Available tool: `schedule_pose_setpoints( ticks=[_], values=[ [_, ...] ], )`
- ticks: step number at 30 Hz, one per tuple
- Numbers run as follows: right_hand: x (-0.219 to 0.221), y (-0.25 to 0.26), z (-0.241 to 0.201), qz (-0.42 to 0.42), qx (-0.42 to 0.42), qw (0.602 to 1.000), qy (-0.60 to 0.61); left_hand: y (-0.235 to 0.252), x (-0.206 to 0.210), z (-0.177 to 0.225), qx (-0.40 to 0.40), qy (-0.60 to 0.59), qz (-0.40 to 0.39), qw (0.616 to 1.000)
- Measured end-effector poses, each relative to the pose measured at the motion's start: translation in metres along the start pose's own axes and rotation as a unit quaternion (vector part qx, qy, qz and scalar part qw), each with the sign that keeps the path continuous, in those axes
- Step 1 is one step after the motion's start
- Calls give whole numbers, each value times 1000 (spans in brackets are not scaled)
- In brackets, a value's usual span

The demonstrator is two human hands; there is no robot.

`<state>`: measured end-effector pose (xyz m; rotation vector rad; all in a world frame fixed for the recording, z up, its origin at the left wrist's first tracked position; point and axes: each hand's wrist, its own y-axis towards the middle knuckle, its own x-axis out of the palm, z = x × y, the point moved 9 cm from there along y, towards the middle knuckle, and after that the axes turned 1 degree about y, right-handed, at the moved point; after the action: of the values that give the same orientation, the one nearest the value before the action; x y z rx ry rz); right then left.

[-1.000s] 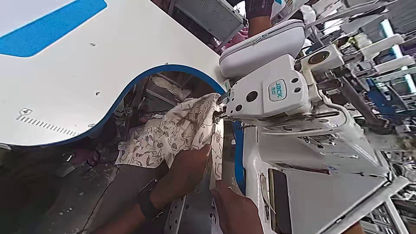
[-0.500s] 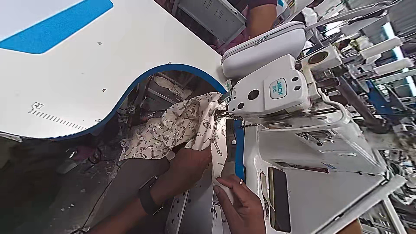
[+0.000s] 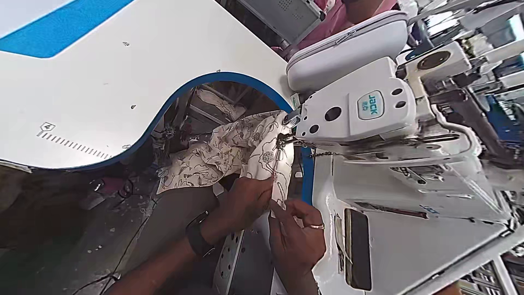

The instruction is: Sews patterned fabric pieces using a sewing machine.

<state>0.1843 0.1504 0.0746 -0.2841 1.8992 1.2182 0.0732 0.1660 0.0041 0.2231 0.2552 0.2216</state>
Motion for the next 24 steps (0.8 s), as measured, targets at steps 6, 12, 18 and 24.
schedule_pose_setpoints(
  ticks=[6,12,18,24],
  values=[
    [15,0,17,22,23,999,18,-6,-2,4,29,35,102,994],
    [25,8,27,8,54,998,-9,18,-2,5,99,125,207,965],
    [46,10,37,-80,74,994,-2,25,1,11,109,207,219,947],
    [59,-1,17,-131,54,990,-9,27,-71,40,30,22,174,984]
  ],
)
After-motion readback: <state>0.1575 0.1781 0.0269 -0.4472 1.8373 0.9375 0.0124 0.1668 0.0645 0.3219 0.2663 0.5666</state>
